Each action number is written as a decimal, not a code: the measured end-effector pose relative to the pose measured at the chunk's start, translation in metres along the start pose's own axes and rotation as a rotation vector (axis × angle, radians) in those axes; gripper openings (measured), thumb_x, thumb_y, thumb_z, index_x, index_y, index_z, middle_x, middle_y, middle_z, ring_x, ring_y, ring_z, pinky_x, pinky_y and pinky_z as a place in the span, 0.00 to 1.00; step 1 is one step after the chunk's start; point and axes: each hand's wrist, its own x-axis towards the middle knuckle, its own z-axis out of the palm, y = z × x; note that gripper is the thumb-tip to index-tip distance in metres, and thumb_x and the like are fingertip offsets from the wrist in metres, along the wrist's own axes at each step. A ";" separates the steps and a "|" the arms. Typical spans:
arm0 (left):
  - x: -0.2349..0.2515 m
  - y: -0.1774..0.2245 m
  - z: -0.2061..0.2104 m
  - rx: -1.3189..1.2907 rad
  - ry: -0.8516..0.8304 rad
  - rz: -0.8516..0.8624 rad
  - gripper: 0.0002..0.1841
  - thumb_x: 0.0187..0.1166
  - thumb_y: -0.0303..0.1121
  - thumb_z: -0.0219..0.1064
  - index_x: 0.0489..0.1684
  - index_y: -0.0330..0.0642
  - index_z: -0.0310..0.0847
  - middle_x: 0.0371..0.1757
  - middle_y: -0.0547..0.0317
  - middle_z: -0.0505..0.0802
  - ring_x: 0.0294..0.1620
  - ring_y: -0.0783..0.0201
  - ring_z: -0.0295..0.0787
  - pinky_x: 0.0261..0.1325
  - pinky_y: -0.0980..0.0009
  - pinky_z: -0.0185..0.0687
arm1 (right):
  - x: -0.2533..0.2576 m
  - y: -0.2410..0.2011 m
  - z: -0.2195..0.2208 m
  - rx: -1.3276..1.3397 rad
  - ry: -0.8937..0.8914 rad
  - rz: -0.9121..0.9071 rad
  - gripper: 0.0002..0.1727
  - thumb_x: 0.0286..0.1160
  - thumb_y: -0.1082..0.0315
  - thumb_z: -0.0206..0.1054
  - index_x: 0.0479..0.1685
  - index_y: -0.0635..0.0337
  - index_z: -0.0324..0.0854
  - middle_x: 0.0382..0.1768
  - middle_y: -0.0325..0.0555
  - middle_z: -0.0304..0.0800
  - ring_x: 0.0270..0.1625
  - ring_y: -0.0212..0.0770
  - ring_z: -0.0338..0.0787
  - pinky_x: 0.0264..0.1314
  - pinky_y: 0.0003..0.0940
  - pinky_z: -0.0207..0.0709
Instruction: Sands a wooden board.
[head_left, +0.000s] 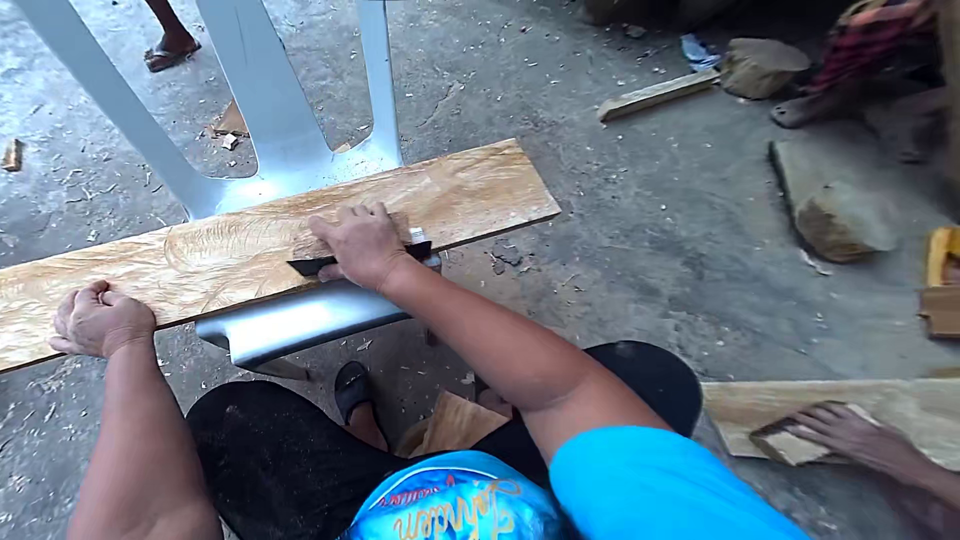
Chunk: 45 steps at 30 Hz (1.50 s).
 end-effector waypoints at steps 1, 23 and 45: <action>0.001 -0.002 0.000 -0.008 -0.003 -0.008 0.24 0.87 0.37 0.45 0.74 0.47 0.80 0.83 0.45 0.77 0.89 0.44 0.61 0.88 0.35 0.40 | -0.014 0.028 -0.004 -0.011 0.043 0.060 0.42 0.67 0.43 0.79 0.86 0.42 0.73 0.66 0.65 0.86 0.71 0.65 0.83 0.73 0.67 0.67; 0.013 -0.004 0.004 0.143 -0.009 -0.041 0.25 0.86 0.39 0.43 0.75 0.53 0.81 0.84 0.55 0.78 0.88 0.54 0.65 0.89 0.43 0.47 | -0.025 0.042 -0.007 -0.039 0.020 0.054 0.43 0.67 0.40 0.77 0.87 0.38 0.71 0.64 0.60 0.86 0.69 0.60 0.84 0.71 0.63 0.67; -0.003 0.006 -0.005 0.018 -0.006 -0.067 0.24 0.88 0.38 0.43 0.76 0.50 0.80 0.82 0.52 0.79 0.90 0.53 0.60 0.91 0.42 0.38 | 0.033 0.002 -0.003 -0.044 -0.015 0.036 0.42 0.70 0.38 0.75 0.85 0.45 0.72 0.68 0.62 0.84 0.71 0.62 0.83 0.71 0.65 0.68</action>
